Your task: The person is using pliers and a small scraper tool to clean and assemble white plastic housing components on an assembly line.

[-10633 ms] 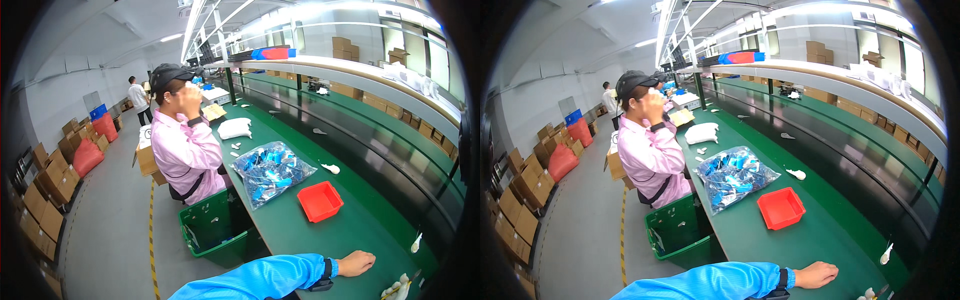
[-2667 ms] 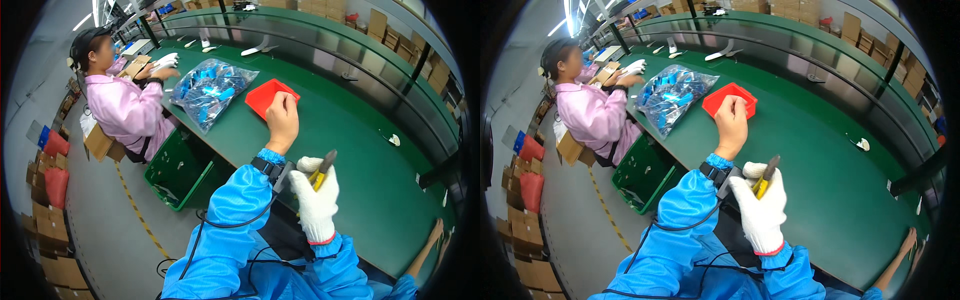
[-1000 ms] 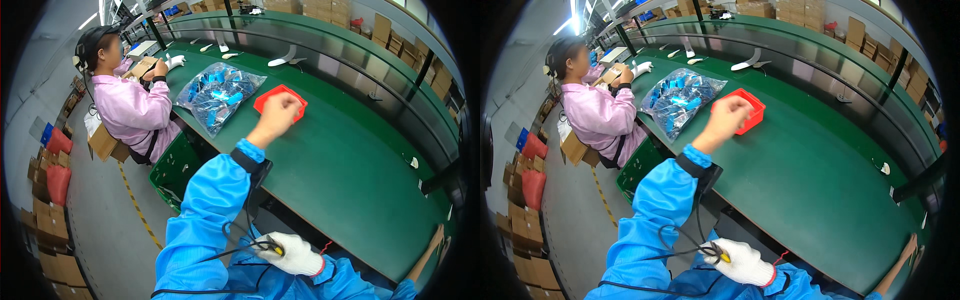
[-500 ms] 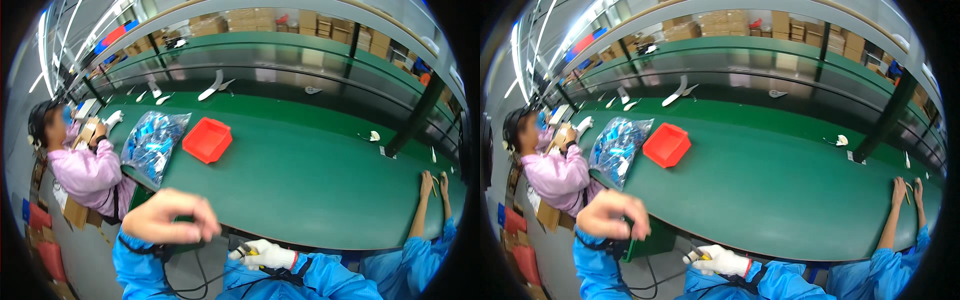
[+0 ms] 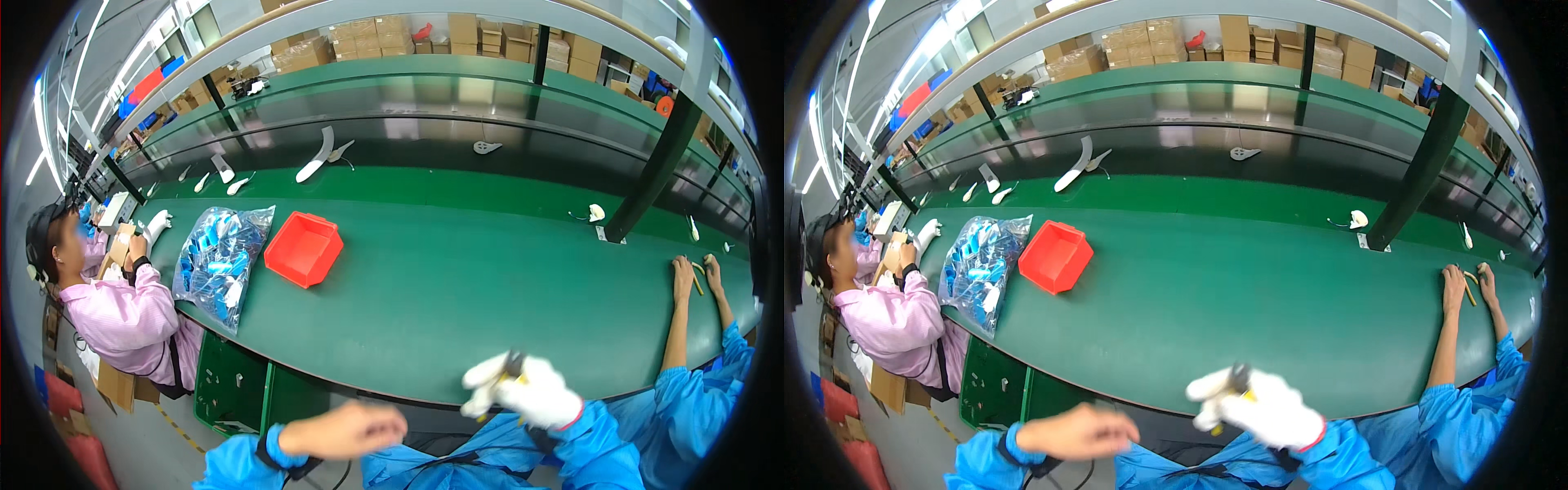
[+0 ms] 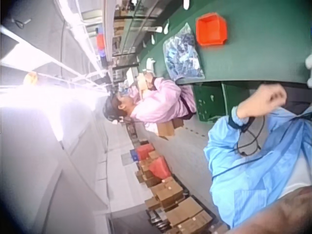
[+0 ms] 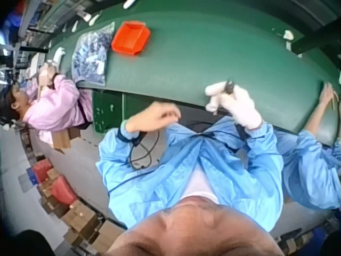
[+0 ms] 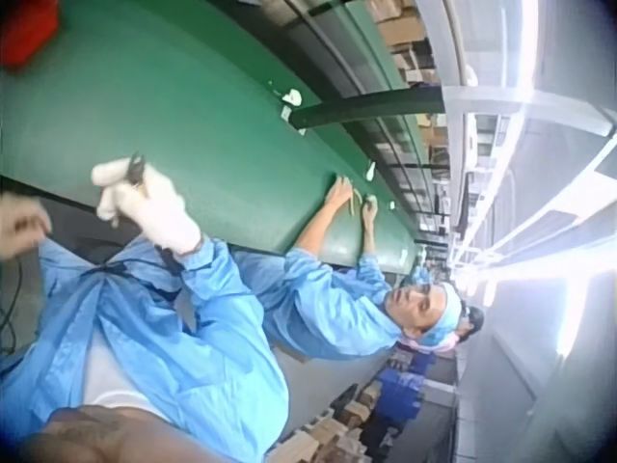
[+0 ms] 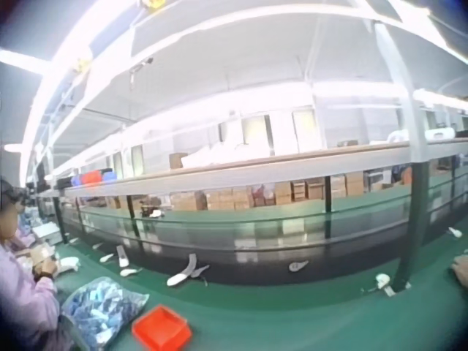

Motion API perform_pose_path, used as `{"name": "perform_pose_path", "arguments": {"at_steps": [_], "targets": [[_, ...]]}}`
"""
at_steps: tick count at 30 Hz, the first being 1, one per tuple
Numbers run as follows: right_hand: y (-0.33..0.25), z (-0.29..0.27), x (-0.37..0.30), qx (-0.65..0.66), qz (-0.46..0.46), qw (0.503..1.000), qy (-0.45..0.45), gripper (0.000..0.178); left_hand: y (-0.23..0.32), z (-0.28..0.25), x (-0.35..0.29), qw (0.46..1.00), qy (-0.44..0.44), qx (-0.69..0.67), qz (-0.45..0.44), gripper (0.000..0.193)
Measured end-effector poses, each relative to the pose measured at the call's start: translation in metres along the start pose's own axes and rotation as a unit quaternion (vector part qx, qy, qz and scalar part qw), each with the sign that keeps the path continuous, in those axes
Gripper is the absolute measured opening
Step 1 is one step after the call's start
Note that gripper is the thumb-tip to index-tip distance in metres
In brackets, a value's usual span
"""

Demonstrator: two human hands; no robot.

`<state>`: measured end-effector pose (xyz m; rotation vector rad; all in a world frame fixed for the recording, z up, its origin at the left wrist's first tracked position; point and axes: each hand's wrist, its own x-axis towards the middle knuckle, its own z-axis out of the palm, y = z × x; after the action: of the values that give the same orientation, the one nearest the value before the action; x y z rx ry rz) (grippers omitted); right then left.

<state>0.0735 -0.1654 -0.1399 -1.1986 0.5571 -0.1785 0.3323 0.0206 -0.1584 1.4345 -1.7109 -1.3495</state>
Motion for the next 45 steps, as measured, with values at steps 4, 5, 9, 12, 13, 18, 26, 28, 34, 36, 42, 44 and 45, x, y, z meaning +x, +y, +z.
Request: {"name": "perform_pose_path", "arguments": {"at_steps": [4, 5, 9, 12, 13, 18, 26, 28, 34, 36, 42, 44, 45], "targets": [[-0.020, -0.045, 0.023, -0.043, -0.133, 0.965, 0.223, 0.027, -0.018, -0.048, 0.079, 0.976, 0.206, -0.057, -0.030, 0.019], [-0.028, -0.057, 0.029, -0.063, -0.148, 0.950, 0.268, 0.029, -0.028, -0.055, 0.102, 0.970, 0.233, -0.075, 0.002, 0.019], [-0.025, -0.115, 0.063, 0.041, -0.138, 0.940, 0.309, 0.033, -0.045, -0.071, 0.179, 0.949, 0.245, -0.195, 0.043, 0.017], [-0.013, -0.138, 0.083, 0.058, -0.120, 0.938, 0.320, 0.031, -0.046, -0.067, 0.229, 0.947, 0.248, -0.195, 0.068, 0.017], [-0.010, -0.140, 0.089, 0.070, -0.106, 0.938, 0.322, 0.030, -0.046, -0.066, 0.242, 0.949, 0.243, -0.186, 0.074, 0.017], [0.010, -0.163, 0.087, 0.145, -0.175, 0.938, 0.260, 0.032, -0.070, -0.050, 0.272, 0.946, 0.253, -0.195, 0.048, 0.018], [0.003, -0.154, 0.083, 0.078, -0.152, 0.953, 0.249, 0.037, -0.065, -0.044, 0.267, 0.961, 0.255, -0.069, 0.079, 0.015], [0.000, -0.151, 0.080, 0.070, -0.150, 0.955, 0.247, 0.036, -0.064, -0.045, 0.268, 0.964, 0.246, -0.061, 0.076, 0.017], [-0.005, -0.145, 0.076, 0.036, -0.137, 0.963, 0.229, 0.034, -0.060, -0.047, 0.265, 0.963, 0.245, -0.090, 0.070, 0.020], [-0.004, -0.145, 0.077, 0.030, -0.132, 0.965, 0.223, 0.034, -0.057, -0.047, 0.265, 0.957, 0.258, -0.111, 0.077, 0.021], [0.003, -0.153, 0.077, 0.110, -0.148, 0.956, 0.227, 0.030, -0.067, -0.062, 0.267, 0.925, 0.352, -0.057, 0.132, 0.030], [0.008, -0.157, 0.079, 0.132, -0.154, 0.957, 0.208, 0.030, -0.078, -0.068, 0.268, 0.918, 0.374, -0.036, 0.125, 0.031], [0.009, -0.158, 0.079, 0.153, -0.160, 0.955, 0.196, 0.031, -0.080, -0.070, 0.270, 0.913, 0.388, -0.019, 0.123, 0.031]]}}
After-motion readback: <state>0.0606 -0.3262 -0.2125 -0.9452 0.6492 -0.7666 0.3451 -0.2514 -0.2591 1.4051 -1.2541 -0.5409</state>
